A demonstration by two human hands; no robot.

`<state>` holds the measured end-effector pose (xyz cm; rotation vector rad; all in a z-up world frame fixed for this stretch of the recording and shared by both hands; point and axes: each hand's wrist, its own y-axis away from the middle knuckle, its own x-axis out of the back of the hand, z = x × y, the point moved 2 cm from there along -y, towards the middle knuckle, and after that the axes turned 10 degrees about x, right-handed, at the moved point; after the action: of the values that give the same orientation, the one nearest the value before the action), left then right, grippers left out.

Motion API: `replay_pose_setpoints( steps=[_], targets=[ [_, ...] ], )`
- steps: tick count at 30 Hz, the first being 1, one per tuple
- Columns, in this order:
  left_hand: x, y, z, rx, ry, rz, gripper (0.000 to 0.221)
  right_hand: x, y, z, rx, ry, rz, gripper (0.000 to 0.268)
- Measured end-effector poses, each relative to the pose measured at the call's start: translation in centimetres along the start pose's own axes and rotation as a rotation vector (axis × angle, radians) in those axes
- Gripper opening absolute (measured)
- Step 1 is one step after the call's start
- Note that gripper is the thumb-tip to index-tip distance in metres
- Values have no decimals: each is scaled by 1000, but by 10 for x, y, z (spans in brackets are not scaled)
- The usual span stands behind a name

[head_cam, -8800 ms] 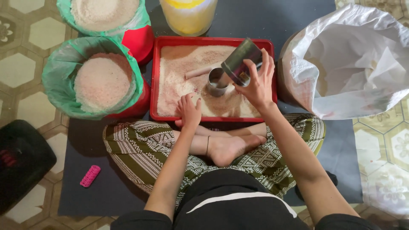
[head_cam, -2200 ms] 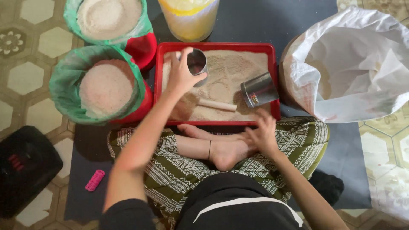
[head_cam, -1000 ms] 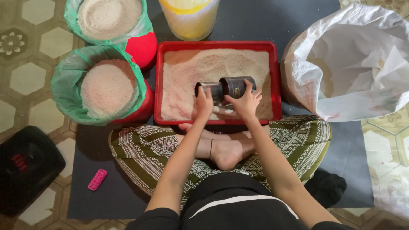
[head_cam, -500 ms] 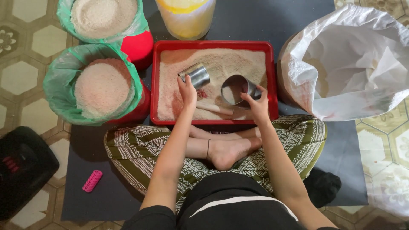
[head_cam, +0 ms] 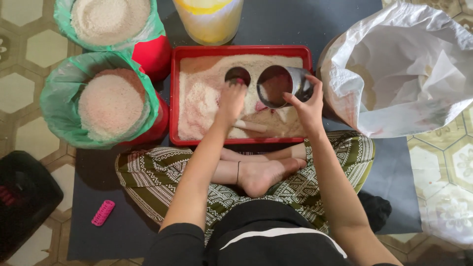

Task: Measuring and transferring white powder from a tray into bags and containers using metal cups while sitting on the floor.

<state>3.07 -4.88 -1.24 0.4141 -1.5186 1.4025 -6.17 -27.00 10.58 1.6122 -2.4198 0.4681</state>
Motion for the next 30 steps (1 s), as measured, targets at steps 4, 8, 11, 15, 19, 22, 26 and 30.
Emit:
replay_pose_setpoints(
  steps=[4,8,11,15,19,22,26,30],
  targets=[
    [-59,40,-7,-85,12,-59,6,5,-8,-24,114,125,-71,89],
    [-35,52,2,-161,33,-83,13,-5,-6,-38,272,271,-114,91],
    [-35,55,3,-185,71,-73,20,-19,-9,-47,378,322,-104,92],
    [0,51,13,-130,75,-28,34,-35,-10,-63,484,385,-123,88],
    [29,67,22,25,84,-126,44,-41,-16,-57,523,443,-193,89],
    [46,92,23,69,139,-57,33,-43,-12,-59,760,503,-195,86],
    [39,106,14,127,181,-361,36,-50,-14,-57,806,554,-232,87],
    [31,113,13,166,150,-382,47,-59,-11,-57,863,596,-233,86]
  ],
)
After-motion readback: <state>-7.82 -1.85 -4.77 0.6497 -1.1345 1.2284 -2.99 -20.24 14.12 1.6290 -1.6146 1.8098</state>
